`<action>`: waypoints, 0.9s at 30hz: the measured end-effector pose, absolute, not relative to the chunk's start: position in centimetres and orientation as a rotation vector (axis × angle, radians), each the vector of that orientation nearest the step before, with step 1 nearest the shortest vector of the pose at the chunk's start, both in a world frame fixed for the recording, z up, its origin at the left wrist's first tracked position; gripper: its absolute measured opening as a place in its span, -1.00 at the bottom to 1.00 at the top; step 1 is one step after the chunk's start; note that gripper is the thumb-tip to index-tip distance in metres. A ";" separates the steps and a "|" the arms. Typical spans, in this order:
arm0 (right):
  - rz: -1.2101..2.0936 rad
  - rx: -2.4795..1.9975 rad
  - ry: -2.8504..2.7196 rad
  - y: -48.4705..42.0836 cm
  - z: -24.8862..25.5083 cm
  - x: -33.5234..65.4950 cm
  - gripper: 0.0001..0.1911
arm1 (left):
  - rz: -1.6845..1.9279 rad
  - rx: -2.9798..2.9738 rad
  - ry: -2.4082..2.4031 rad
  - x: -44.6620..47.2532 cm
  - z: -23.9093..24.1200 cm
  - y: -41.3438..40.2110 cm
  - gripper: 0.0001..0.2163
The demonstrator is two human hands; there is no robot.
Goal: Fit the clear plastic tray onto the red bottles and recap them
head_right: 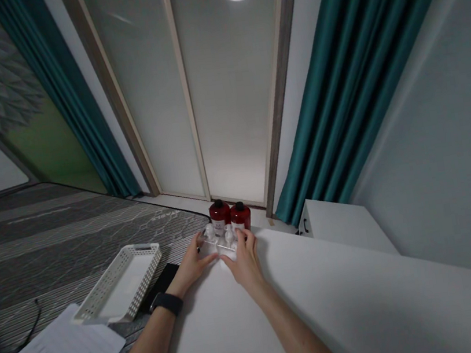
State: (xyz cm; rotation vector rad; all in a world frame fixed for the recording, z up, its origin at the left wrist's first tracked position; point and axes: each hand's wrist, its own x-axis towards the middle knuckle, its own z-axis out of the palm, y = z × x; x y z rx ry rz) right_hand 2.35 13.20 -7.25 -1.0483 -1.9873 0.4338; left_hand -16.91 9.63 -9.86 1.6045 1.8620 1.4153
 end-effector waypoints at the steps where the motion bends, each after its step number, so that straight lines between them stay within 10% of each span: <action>1: 0.438 -1.052 -1.985 13.1 -7.2 2.5 -0.20 | 1.410 1.602 1.872 -16.9 -9.8 9.6 -0.23; 13: 0.512 -1.073 -1.983 11.3 -6.3 4.7 -0.22 | 1.391 1.692 2.027 -16.8 -8.1 7.3 -0.24; 27: 0.476 -1.127 -2.006 8.1 -5.1 10.5 -0.31 | 1.137 2.401 1.601 -7.5 -1.3 5.0 -0.78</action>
